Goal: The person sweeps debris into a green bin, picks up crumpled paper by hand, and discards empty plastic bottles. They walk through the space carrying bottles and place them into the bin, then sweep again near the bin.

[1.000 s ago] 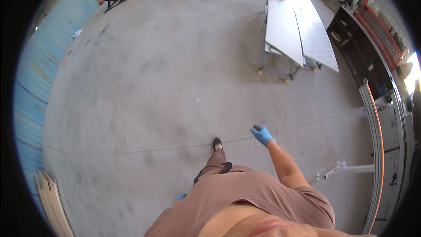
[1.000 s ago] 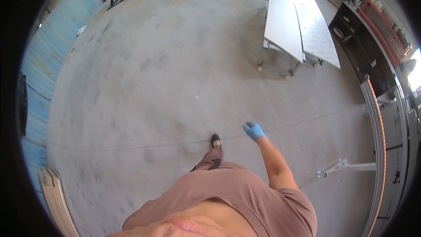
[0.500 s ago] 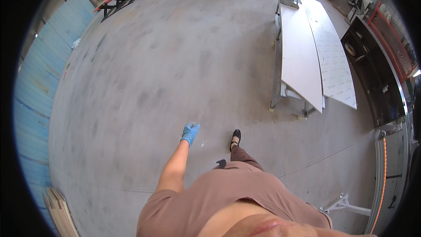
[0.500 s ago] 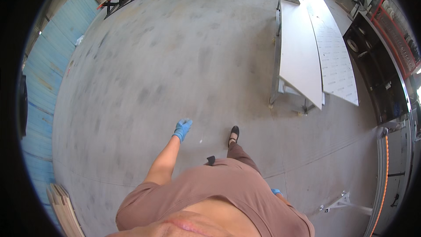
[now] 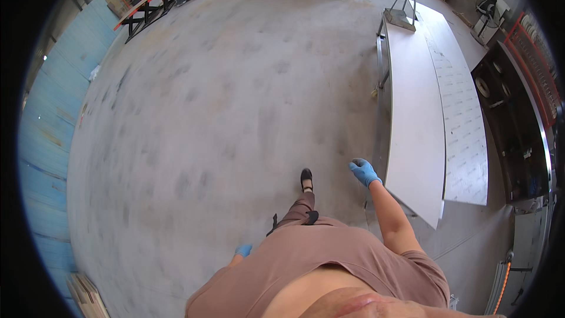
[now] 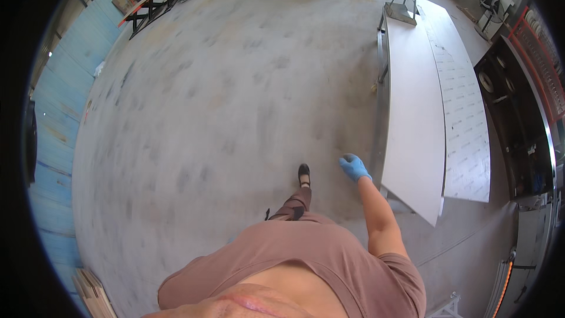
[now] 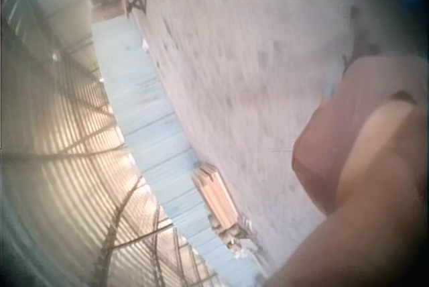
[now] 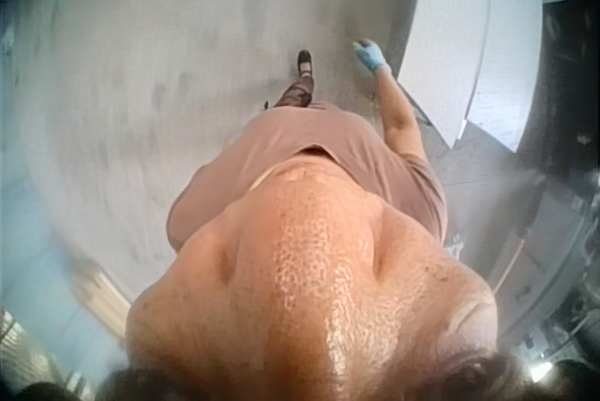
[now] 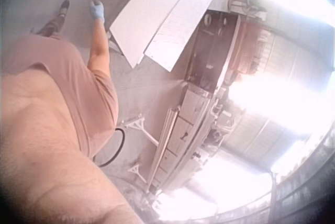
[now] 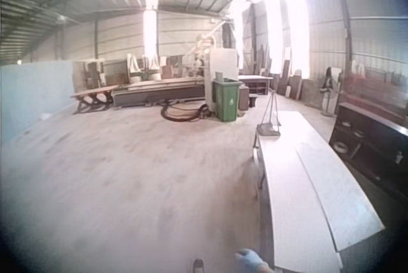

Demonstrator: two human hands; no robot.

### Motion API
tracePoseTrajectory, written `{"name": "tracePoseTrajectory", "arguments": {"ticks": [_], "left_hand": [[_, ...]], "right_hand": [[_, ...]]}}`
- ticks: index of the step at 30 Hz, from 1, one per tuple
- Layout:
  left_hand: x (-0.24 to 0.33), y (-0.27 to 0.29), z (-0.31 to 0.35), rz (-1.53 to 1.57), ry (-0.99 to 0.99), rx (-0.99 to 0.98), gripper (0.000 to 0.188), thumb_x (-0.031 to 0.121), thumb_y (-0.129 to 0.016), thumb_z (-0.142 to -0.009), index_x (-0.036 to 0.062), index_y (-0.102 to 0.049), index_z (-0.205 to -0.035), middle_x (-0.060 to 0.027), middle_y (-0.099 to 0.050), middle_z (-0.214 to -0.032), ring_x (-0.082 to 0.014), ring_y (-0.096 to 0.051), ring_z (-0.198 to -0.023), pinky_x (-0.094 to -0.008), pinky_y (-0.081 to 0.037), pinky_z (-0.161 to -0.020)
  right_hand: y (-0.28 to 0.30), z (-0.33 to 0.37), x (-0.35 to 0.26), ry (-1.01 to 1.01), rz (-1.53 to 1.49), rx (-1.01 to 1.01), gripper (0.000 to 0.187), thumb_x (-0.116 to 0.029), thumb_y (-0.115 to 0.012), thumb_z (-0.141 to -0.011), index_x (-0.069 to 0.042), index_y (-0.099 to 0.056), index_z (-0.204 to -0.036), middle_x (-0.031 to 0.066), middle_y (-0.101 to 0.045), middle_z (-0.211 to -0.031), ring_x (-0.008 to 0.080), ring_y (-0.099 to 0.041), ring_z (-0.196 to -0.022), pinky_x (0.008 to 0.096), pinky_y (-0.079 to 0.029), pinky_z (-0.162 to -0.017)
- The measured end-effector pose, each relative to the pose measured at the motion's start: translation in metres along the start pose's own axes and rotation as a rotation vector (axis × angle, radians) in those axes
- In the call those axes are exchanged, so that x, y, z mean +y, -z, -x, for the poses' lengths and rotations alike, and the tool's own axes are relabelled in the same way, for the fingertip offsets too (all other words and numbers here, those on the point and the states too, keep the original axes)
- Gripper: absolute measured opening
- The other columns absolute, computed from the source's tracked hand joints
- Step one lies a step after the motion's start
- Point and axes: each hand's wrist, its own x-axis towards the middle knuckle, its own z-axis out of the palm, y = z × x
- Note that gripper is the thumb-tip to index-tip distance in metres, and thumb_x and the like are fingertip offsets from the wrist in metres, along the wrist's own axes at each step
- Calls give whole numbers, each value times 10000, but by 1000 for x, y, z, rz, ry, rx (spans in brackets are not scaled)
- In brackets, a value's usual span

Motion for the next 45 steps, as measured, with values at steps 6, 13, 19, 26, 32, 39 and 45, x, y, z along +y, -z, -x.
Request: {"name": "tracePoseTrajectory", "arguments": {"ticks": [6,13,19,26,32,39,45], "left_hand": [[300,-46,-65,-25,-92,40,369,351,-663,-892,12,-679,-1037,-124,-725,-1005,-298,-661,-895,-445,-520,-796],[792,-204,-77,-242,-851,-42,409,332,-697,-860,2,-703,-1102,-170,-712,-1122,-265,-651,-1043,-429,-513,-899],[1056,-312,-52,-186,-927,-245,370,333,-710,-877,82,-690,-1148,-55,-684,-1006,-185,-623,-876,-349,-515,-773],[1141,-334,-73,-295,-341,-134,540,501,-650,-875,83,-637,-1217,-131,-660,-1018,-219,-587,-845,-400,-503,-727],[1260,-352,-129,-223,-50,1,513,453,-642,-874,52,-647,-1192,-158,-668,-1100,-248,-598,-895,-424,-507,-794],[1600,-490,-173,-467,-352,15,482,398,-634,-872,14,-659,-1162,-190,-677,-1194,-282,-610,-952,-453,-512,-873],[1976,-700,-114,-476,-849,-80,447,371,-672,-868,2,-698,-1119,-129,-724,-1060,-240,-675,-949,-370,-535,-826]], "right_hand": [[20,-144,3,-198,114,-30,404,-365,-641,-893,18,-710,-1003,87,-689,-816,173,-616,-746,365,-509,-715],[74,-206,123,-485,494,-403,459,-397,-541,-908,-16,-697,-1111,219,-701,-1120,387,-671,-1058,451,-514,-888],[102,-402,143,-831,251,-480,412,-363,-501,-949,-49,-704,-1122,196,-690,-1171,371,-675,-1040,461,-534,-870],[246,-823,-60,-424,259,8,491,-383,-600,-889,77,-665,-1052,245,-705,-1037,317,-687,-960,433,-518,-826],[360,-1141,-209,-190,-113,78,554,-393,-633,-882,18,-634,-1254,200,-665,-1262,306,-616,-1215,385,-465,-1026],[421,-1323,-207,-433,-246,-22,389,-302,-649,-933,-25,-656,-1208,81,-718,-1061,169,-670,-915,309,-520,-787],[494,-1467,-184,-512,-643,201,348,-265,-664,-916,-14,-671,-1156,56,-704,-998,145,-653,-877,290,-508,-759]]}}
